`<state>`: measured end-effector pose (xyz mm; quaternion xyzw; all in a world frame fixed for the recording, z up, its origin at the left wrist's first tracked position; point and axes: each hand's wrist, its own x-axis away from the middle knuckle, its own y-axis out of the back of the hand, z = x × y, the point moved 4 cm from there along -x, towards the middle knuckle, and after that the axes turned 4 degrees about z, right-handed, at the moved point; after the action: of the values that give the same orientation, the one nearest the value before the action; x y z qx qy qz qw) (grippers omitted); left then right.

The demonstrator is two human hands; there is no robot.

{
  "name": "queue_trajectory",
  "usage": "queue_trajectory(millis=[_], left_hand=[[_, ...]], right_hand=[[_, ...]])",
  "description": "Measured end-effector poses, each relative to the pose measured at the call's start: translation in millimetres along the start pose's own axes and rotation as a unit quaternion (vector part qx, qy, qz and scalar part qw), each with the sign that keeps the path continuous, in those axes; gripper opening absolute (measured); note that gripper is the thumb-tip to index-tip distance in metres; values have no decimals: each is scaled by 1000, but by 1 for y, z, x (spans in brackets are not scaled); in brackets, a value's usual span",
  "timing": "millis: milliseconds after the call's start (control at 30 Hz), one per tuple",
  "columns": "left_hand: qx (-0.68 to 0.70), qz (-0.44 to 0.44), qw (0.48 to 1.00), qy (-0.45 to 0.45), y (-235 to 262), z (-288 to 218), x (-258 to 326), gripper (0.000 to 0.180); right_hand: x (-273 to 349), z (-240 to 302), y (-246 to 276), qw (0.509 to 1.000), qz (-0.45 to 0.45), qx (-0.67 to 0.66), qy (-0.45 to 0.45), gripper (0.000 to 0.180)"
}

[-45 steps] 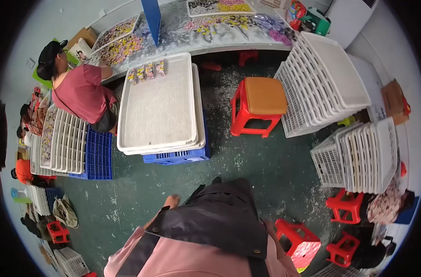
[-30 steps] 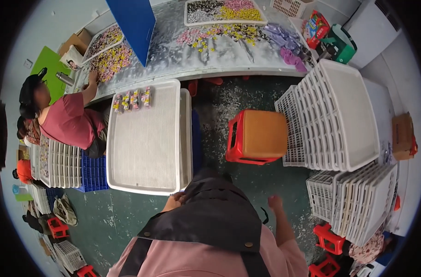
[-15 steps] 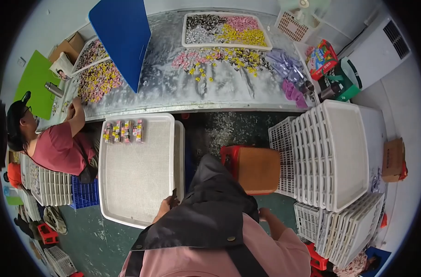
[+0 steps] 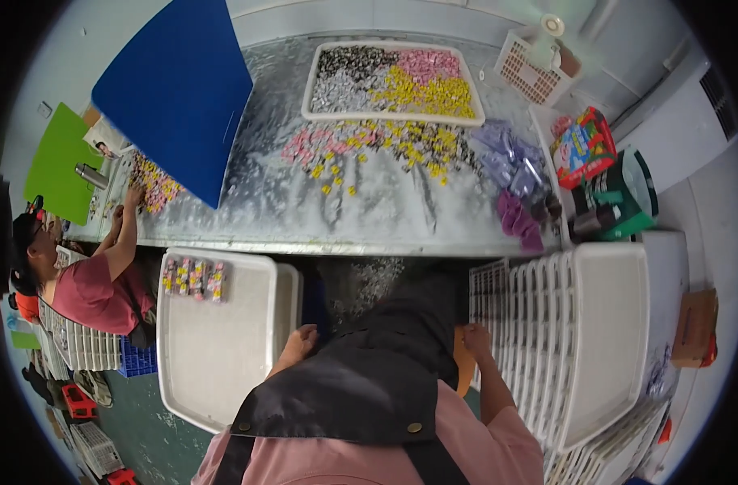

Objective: Sorting small colorful packaged items by color and lining them up on a workstation for packaging.

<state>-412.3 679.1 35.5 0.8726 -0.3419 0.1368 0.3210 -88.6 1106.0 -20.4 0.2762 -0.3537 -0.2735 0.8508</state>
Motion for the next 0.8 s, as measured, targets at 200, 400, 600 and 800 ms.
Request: queue_trajectory(millis=[200, 400, 600, 800], left_hand=[[-48, 40, 997, -50, -98, -165, -120, 35], [-88, 159, 982, 56, -119, -249, -168, 46], [-151, 40, 987, -33, -46, -295, -305, 44], [-464, -6, 862, -204, 105, -352, -500, 21]], right_hand=[[-173, 66, 91, 982, -69, 3, 174, 25], [-306, 158, 169, 971, 33, -143, 187, 19], [-423, 259, 209, 935, 14, -239, 261, 22], [-517, 361, 215, 958, 65, -141, 242, 34]])
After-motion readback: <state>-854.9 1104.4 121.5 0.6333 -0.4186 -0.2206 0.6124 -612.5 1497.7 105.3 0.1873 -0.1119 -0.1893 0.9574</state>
